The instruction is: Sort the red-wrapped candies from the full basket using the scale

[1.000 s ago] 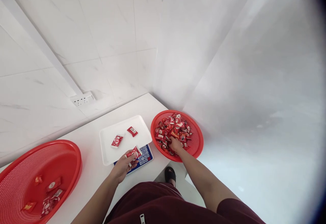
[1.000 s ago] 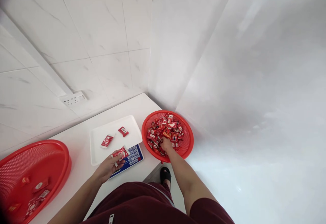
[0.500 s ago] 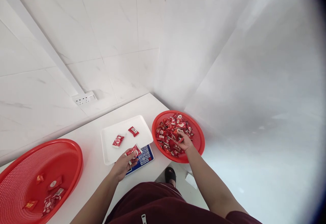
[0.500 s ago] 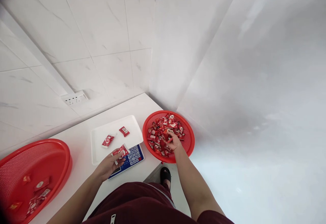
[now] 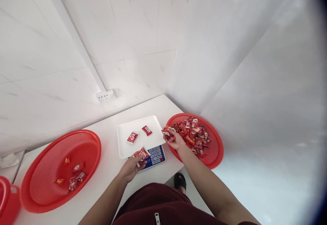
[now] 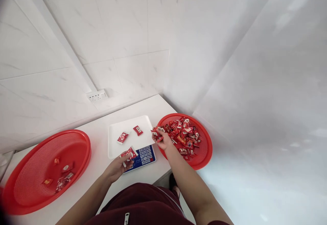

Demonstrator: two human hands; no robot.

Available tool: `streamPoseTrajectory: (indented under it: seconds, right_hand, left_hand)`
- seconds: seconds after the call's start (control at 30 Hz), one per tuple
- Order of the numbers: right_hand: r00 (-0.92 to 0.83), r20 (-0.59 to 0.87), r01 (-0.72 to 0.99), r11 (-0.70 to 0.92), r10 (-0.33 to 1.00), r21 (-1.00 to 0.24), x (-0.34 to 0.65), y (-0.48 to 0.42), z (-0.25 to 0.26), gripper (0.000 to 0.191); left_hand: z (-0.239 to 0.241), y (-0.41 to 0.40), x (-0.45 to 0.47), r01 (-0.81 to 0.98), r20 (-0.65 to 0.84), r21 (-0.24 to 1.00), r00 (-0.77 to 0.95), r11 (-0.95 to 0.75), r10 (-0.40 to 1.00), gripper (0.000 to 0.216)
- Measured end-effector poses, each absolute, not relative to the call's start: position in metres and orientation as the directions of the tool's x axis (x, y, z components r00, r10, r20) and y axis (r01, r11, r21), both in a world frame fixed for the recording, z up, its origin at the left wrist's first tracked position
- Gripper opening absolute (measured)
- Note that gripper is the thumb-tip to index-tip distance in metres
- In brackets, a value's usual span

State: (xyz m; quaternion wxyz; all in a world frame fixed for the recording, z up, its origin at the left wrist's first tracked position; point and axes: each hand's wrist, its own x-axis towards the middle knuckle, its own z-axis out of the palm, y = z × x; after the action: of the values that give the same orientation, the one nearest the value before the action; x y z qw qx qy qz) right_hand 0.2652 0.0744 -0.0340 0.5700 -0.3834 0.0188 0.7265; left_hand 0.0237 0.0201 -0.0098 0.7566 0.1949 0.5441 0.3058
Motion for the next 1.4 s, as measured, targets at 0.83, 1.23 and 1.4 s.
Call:
streamPoseTrajectory:
  seconds: [0.83, 1.23, 1.4]
  right_hand:
    - [-0.092, -0.68, -0.569, -0.599, 0.727, -0.564, 0.208, 0.054, -0.035, 0.009]
    - [-0.035, -0.63, -0.508, -0.557, 0.775, -0.657, 0.237, 0.024, -0.035, 0.006]
    - [0.016, -0.626, -0.487, -0.54, 0.78, -0.686, 0.259, 0.02, -0.031, 0.007]
  left_hand:
    - [-0.002, 0.032, 0.019, -0.37, -0.653, 0.642, 0.195, 0.672, 0.732, 0.015]
    - [-0.001, 0.042, 0.033, -0.377, -0.664, 0.588, 0.282, 0.716, 0.693, 0.007]
    - [-0.011, 0.031, 0.027, -0.349, -0.722, 0.562, 0.236, 0.75, 0.651, 0.007]
